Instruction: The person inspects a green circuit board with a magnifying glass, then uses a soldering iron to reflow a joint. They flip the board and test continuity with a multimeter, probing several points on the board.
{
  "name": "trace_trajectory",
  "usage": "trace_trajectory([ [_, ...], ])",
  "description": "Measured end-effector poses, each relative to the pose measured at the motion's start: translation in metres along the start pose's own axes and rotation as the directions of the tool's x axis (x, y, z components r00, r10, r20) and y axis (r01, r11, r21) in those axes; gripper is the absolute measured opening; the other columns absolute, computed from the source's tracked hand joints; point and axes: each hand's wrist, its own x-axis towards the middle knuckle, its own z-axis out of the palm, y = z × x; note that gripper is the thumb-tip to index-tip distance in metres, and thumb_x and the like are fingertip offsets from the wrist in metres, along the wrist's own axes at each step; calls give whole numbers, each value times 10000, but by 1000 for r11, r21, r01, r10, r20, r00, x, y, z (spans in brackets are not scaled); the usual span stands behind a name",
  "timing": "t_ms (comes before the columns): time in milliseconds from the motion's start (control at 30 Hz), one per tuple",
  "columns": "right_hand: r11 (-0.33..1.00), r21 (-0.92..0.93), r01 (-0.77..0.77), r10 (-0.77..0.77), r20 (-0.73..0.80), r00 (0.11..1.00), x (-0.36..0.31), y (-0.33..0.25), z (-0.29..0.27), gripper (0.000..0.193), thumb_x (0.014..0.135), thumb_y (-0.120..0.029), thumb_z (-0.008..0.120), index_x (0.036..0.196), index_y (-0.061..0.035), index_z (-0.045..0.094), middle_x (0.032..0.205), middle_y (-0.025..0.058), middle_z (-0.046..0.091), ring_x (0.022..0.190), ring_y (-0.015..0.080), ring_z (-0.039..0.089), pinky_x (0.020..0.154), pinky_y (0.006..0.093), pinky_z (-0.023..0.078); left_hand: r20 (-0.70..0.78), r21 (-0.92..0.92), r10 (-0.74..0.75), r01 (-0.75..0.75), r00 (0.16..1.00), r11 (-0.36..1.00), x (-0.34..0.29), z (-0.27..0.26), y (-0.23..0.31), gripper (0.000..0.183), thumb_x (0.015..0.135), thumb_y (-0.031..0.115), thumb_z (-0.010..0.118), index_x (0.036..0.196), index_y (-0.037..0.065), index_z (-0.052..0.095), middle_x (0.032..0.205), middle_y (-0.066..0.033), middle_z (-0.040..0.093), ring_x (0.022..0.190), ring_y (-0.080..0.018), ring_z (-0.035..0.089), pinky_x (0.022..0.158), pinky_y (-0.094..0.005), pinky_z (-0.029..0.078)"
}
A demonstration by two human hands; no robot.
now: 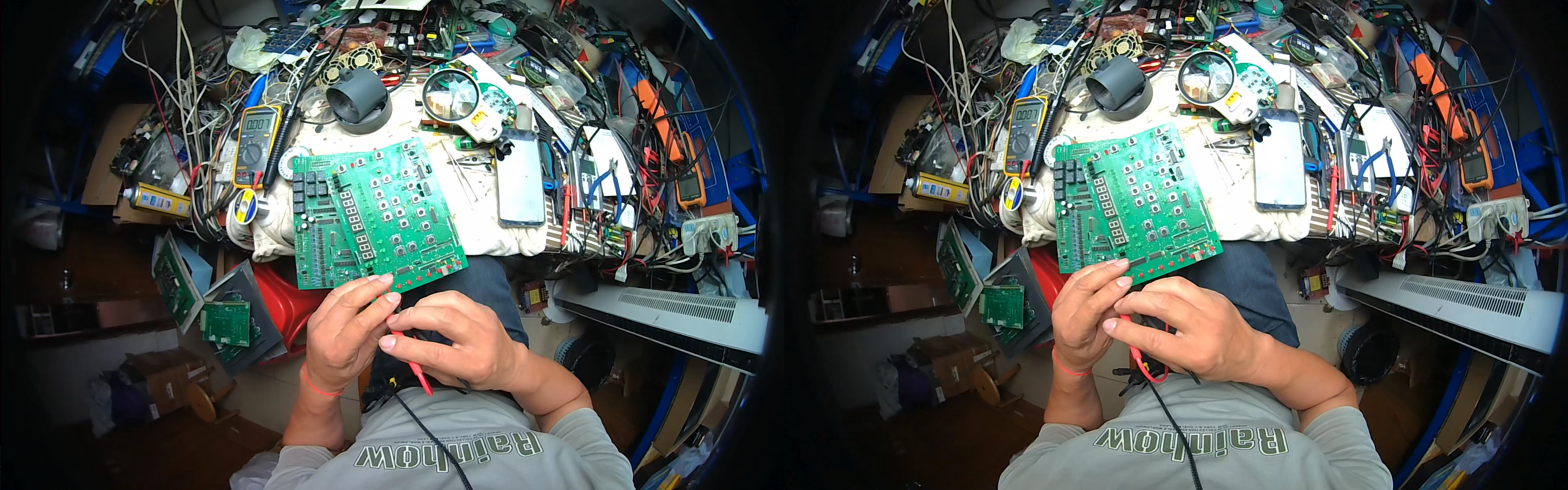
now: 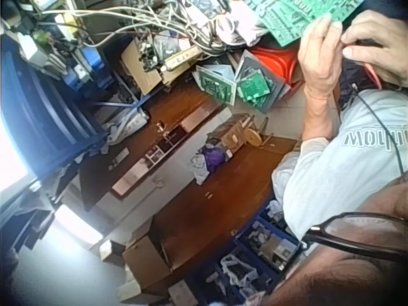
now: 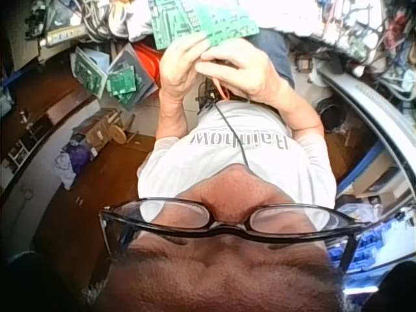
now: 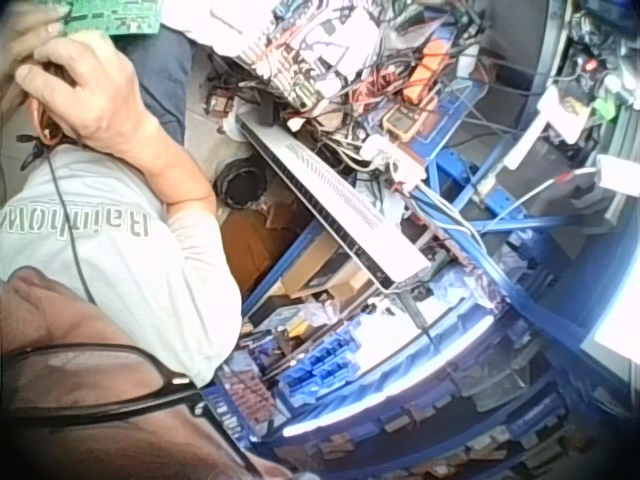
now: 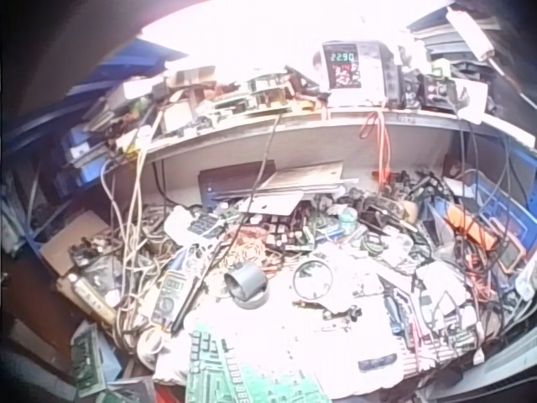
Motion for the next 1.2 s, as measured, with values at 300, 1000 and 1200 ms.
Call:
trace_trajectory([
  [300,1000,25,5,-3,-42,999,-2,1,2,523,775,-65,843,1292,-94,769,1221,107,703,1009,281,690,828,379,623,-42,-12,1,-1,999,1000,0,0,-2,381,830,14,842,1202,11,758,1172,-182,771,1048,-377,757,923,-442,632],
  [1000,1000,12,2,-1,-32,999,-4,1,3,483,788,-32,813,1268,-52,765,1226,121,703,1067,302,700,876,396,633,-99,-80,-22,15,995,997,-3,7,4,376,835,-24,842,1195,3,734,1182,-193,770,1076,-371,763,950,-439,634],
  [1200,1000,5,15,-15,-12,1000,-3,3,4,466,806,-78,798,1270,-50,765,1238,128,698,1103,313,706,912,403,633,-127,-127,-33,17,991,992,-4,8,5,356,839,-54,833,1176,-3,730,1147,-198,774,1061,-367,771,937,-436,640],
])
